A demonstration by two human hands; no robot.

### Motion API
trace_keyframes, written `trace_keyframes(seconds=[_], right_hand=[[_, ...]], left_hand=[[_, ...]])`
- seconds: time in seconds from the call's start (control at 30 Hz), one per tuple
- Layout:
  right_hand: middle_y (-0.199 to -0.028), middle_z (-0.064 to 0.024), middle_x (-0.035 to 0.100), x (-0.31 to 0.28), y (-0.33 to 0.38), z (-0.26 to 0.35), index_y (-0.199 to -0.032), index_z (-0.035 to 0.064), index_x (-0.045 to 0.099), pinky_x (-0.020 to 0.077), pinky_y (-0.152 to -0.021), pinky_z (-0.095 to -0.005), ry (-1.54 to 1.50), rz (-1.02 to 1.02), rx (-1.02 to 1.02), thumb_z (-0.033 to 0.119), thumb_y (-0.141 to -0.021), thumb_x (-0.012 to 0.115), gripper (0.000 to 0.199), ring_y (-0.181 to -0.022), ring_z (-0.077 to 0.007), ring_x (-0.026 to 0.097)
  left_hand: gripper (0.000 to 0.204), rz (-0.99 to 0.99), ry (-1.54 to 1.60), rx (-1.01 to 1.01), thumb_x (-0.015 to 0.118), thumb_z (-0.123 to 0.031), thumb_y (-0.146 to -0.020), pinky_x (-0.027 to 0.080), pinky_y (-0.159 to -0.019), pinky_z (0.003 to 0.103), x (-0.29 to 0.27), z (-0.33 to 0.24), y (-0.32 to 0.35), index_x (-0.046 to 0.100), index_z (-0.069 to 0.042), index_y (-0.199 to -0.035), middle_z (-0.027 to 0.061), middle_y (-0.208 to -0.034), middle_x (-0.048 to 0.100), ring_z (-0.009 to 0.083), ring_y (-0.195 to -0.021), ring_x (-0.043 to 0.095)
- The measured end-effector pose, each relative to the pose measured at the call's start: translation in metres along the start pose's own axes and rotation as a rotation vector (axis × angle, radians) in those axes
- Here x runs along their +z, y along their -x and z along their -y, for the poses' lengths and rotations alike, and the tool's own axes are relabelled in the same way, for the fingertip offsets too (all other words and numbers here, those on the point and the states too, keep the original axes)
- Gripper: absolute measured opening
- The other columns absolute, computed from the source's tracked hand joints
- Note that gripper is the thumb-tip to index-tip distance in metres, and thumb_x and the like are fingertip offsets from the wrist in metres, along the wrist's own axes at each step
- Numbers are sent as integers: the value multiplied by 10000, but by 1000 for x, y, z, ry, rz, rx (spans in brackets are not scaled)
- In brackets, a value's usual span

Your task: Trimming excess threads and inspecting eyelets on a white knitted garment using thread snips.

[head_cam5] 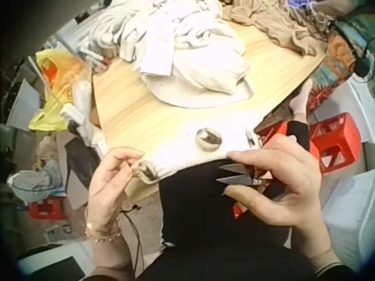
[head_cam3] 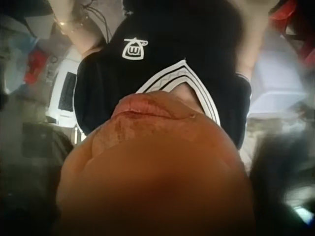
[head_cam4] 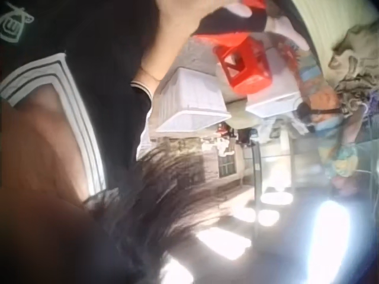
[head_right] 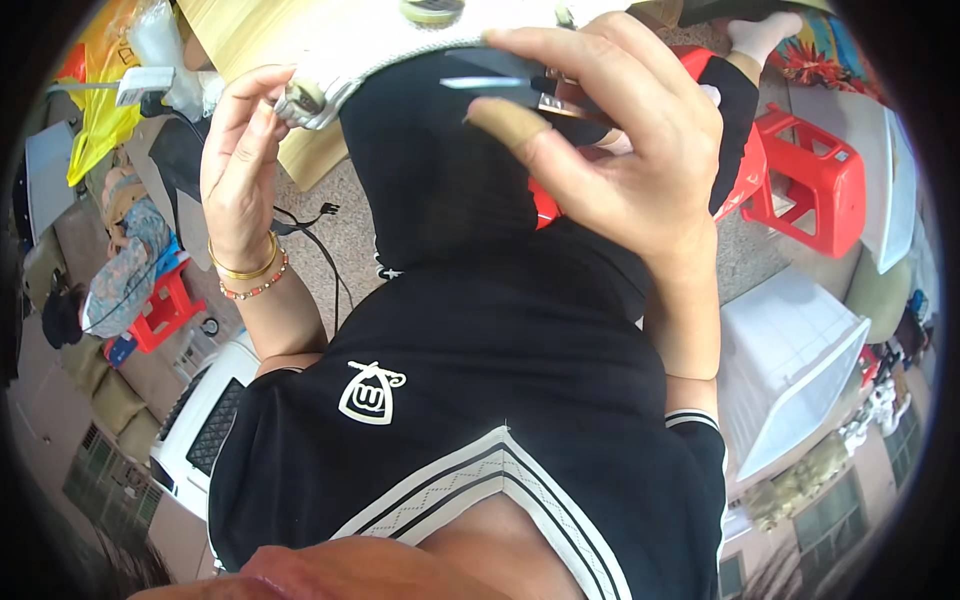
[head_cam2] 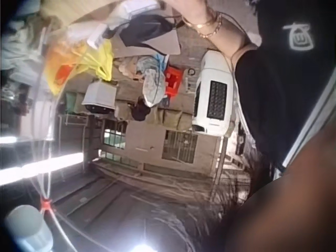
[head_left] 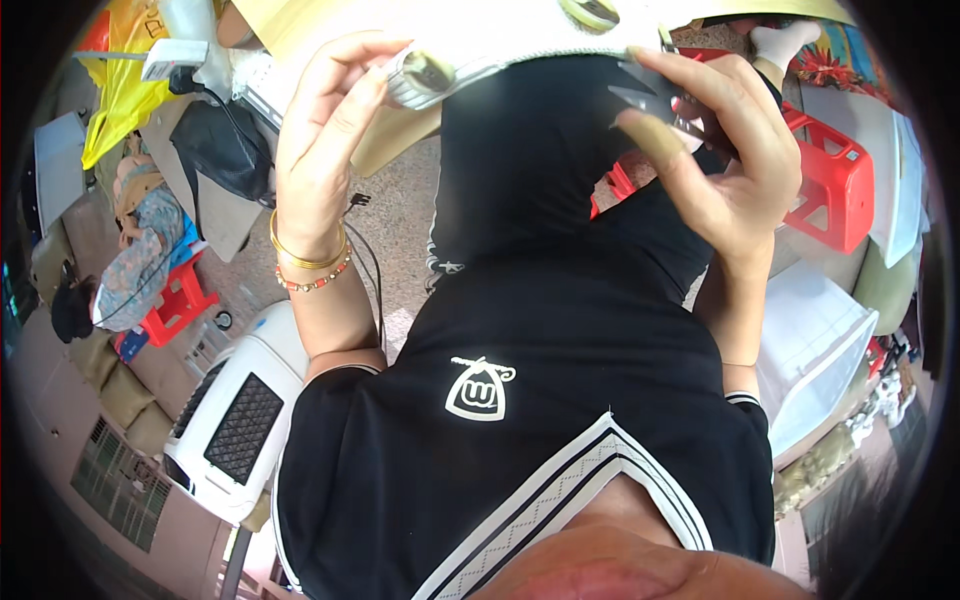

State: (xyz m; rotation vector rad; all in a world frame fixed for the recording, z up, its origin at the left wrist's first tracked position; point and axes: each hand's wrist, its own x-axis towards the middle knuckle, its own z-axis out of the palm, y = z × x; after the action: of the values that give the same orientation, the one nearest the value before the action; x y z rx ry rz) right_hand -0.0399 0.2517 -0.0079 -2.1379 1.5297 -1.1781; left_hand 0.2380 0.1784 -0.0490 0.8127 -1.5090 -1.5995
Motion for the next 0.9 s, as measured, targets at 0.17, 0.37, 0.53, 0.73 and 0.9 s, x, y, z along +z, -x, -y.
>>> trace_keyframes(seconds=[0.17, 0.37, 0.53, 0.73, 0.9], right_hand=[[-773, -28, 595, 14, -8, 8, -1030, 17, 700, 375, -512, -195, -36, 21, -129, 33, -590, 841, 463, -606, -82, 499], [-726, -28, 555, 31, -32, 31, -1063, 13, 692, 411, -493, -237, 43, 132, -264, 1, -604, 787, 470, -580, -113, 525], [-723, -32, 592, 31, -31, 21, -1053, 4, 694, 393, -520, -209, -46, 21, -203, -63, -632, 739, 429, -599, -87, 523], [-936, -66, 661, 46, -11, -5, -1111, -28, 657, 450, -732, -220, -350, -98, -16, -9, -836, 689, 278, -834, -105, 590], [-734, -62, 655, 55, -17, -1, -933, 3, 711, 458, -563, -226, -459, -259, 3, -6, -737, 735, 197, -629, -117, 599]], left_hand=[[291, -8, 9, 70, 552, -43, -935, 435, -766, 196, 7, 5, 0, 545, 19, -1219, 50, -1097, 617, 62, -924, 555], [351, -50, -71, -16, 540, -15, -933, 440, -785, 220, 6, 2, 6, 515, 43, -1279, 102, -1155, 607, 96, -953, 561], [341, -75, 92, 62, 553, -20, -922, 444, -705, 200, 33, -17, 1, 518, 75, -1248, 117, -1118, 629, 72, -884, 567], [294, -62, -50, 110, 584, -31, -898, 439, -643, 193, 50, -24, -8, 592, 37, -1184, 90, -1077, 641, 66, -832, 570], [255, -169, -86, 107, 663, 13, -850, 429, -599, 171, 56, -24, -9, 636, 24, -1103, 24, -994, 629, 42, -777, 564]])
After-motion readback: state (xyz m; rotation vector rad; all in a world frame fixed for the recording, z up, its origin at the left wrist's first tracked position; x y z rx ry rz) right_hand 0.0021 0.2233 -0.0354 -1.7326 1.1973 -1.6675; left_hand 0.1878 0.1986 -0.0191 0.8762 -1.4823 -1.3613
